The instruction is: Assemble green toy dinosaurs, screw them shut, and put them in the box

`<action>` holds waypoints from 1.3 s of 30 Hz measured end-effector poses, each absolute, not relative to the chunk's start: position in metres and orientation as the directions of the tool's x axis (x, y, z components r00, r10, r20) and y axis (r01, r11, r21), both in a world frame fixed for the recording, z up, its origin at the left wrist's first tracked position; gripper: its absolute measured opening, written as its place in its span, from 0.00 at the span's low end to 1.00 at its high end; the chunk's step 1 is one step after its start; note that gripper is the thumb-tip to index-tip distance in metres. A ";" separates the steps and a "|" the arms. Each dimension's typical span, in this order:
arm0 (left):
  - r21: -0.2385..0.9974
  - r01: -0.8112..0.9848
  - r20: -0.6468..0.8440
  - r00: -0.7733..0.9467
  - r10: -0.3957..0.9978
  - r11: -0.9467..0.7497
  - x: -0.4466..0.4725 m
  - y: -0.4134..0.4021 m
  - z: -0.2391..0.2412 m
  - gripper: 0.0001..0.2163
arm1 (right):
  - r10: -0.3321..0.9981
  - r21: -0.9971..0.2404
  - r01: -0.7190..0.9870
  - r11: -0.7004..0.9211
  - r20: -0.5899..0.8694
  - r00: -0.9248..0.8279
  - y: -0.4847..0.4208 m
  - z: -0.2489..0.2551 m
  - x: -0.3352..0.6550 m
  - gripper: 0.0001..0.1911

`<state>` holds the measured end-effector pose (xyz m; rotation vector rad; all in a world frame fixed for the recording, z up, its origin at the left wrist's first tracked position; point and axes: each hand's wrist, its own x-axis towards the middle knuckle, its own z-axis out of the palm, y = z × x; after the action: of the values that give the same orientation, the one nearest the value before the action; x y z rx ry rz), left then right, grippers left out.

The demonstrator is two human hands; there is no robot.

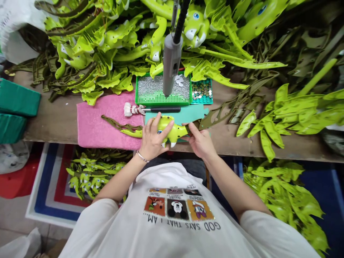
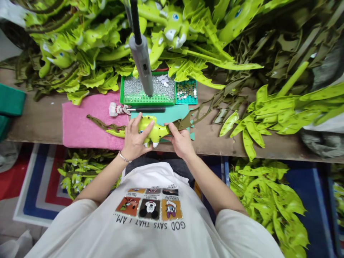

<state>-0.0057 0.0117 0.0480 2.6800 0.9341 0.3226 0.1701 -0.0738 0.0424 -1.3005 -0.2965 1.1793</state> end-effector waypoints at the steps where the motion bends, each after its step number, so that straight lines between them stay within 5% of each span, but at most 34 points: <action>1: 0.334 0.568 0.118 0.766 0.631 -0.752 -0.006 0.012 0.048 0.36 | 0.787 -0.853 -0.494 -0.169 -0.419 0.453 -0.073 0.042 0.167 0.27; 6: 0.397 0.545 0.294 0.687 0.664 -0.739 -0.022 0.005 0.035 0.41 | 0.713 -0.892 -0.434 -0.125 -0.385 0.585 -0.067 0.043 0.161 0.32; 9: 0.702 0.450 0.454 0.315 0.833 -0.552 -0.024 -0.007 0.021 0.50 | 0.769 -0.919 -0.385 -0.090 -0.310 0.560 -0.059 0.053 0.159 0.30; 12: 0.986 0.026 0.158 0.169 0.973 -0.165 -0.007 -0.020 0.020 0.46 | 0.838 -0.964 -0.248 -0.094 -0.211 0.503 -0.055 0.066 0.150 0.24; 16: 0.858 -0.402 -0.202 0.307 0.930 0.319 0.016 -0.024 0.036 0.33 | 0.903 -0.989 -0.076 -0.130 -0.150 0.403 -0.061 0.073 0.151 0.22; 21: 0.782 -0.490 -0.302 0.241 0.922 0.385 0.007 -0.006 0.045 0.26 | 0.845 -0.925 0.246 -0.290 -0.127 0.520 -0.080 0.055 0.218 0.15; 24: 0.813 -0.465 -0.295 0.190 0.937 0.350 -0.005 0.002 0.040 0.23 | 0.603 -0.560 0.516 -0.648 0.036 0.797 -0.087 0.038 0.264 0.18; 27: 0.814 -0.461 -0.307 0.173 0.936 0.352 -0.015 0.008 0.033 0.21 | 0.554 -0.220 0.573 -0.790 0.145 0.820 -0.090 0.025 0.285 0.24; 35: 0.831 -0.417 -0.346 0.128 0.929 0.367 -0.043 0.020 0.024 0.21 | 0.569 -0.187 0.604 -0.774 0.210 0.795 -0.101 0.012 0.290 0.25; 39: 0.813 -0.435 -0.376 0.117 0.919 0.388 -0.042 0.016 0.025 0.24 | 0.590 -0.282 0.617 -0.735 0.183 0.786 -0.109 0.020 0.293 0.25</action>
<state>-0.0420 0.0161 0.0245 0.5945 1.0122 1.0807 0.2929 -0.1090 0.0202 -2.6501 -0.9241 -0.1161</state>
